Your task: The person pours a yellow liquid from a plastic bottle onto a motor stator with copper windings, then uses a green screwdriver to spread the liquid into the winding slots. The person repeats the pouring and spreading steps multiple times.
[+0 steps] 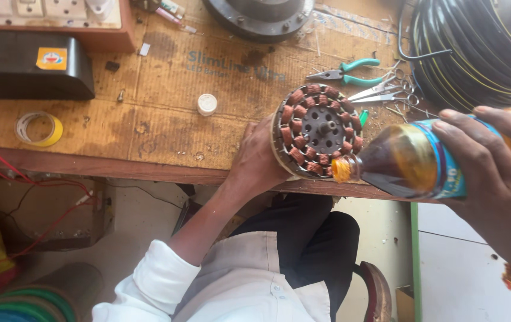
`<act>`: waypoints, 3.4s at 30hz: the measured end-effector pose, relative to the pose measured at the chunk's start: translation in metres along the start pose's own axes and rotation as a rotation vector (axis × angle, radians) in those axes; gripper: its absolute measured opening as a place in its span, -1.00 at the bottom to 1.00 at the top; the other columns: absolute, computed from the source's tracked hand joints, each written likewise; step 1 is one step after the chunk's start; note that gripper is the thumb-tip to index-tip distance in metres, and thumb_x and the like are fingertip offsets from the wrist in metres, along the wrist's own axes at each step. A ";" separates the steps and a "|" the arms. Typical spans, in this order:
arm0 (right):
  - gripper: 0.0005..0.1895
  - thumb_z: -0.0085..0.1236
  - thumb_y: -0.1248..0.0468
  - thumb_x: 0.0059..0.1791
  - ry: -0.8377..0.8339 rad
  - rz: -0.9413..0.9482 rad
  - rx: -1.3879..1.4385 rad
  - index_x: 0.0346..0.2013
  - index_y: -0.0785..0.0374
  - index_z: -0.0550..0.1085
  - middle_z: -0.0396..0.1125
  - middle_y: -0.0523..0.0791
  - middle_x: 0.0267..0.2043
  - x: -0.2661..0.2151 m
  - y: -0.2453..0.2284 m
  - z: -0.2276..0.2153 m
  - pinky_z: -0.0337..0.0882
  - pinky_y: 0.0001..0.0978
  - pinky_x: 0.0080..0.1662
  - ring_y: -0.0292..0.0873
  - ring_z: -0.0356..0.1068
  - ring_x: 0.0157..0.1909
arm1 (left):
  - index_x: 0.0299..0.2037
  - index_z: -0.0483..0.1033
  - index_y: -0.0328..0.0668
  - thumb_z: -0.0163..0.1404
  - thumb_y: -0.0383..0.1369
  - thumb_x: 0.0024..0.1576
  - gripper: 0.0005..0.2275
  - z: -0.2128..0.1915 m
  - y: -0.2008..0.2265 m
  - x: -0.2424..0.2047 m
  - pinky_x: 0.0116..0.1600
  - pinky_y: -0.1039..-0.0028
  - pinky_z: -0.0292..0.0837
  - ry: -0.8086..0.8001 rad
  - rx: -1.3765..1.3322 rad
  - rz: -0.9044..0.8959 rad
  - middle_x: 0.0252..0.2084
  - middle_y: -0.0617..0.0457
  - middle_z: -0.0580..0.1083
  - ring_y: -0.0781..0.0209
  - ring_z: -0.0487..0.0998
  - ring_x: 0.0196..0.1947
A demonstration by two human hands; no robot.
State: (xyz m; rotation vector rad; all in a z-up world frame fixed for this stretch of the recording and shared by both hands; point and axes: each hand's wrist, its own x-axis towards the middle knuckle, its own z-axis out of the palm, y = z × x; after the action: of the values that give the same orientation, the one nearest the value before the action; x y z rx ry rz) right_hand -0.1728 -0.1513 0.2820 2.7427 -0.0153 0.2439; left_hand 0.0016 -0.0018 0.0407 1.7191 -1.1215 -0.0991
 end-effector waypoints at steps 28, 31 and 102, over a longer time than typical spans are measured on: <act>-0.01 0.49 -0.01 -0.43 -0.090 -0.131 -0.042 0.23 0.29 0.42 0.41 0.00 0.24 0.021 0.002 0.003 0.42 -0.04 0.31 0.17 0.35 0.33 | 0.29 0.29 -0.23 0.39 -0.09 -0.13 -0.20 0.003 -0.004 -0.002 0.30 0.09 0.21 0.028 -0.094 -0.025 0.21 -0.05 0.40 0.03 0.36 0.31; -0.01 0.49 0.02 -0.43 -0.125 -0.150 -0.066 0.24 0.28 0.41 0.40 -0.01 0.25 0.031 0.000 -0.002 0.42 -0.03 0.33 0.17 0.35 0.34 | 0.28 0.29 -0.24 0.39 -0.09 -0.15 -0.19 0.002 -0.003 -0.001 0.29 0.08 0.20 0.024 -0.100 -0.028 0.20 -0.06 0.40 0.02 0.35 0.30; 0.23 0.39 -0.31 -0.58 -0.419 -0.226 -0.068 0.33 0.01 0.33 0.37 -0.14 0.27 0.047 0.042 0.008 0.26 0.15 0.37 -0.03 0.34 0.30 | 0.28 0.29 -0.26 0.38 -0.10 -0.14 -0.20 0.002 -0.003 0.001 0.26 0.04 0.18 0.024 -0.074 -0.027 0.23 -0.10 0.39 -0.03 0.32 0.32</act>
State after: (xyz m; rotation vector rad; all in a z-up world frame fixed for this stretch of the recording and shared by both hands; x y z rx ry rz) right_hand -0.1271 -0.1919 0.2987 2.6464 0.1677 -0.3861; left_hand 0.0031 -0.0039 0.0386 1.6658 -1.0645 -0.1350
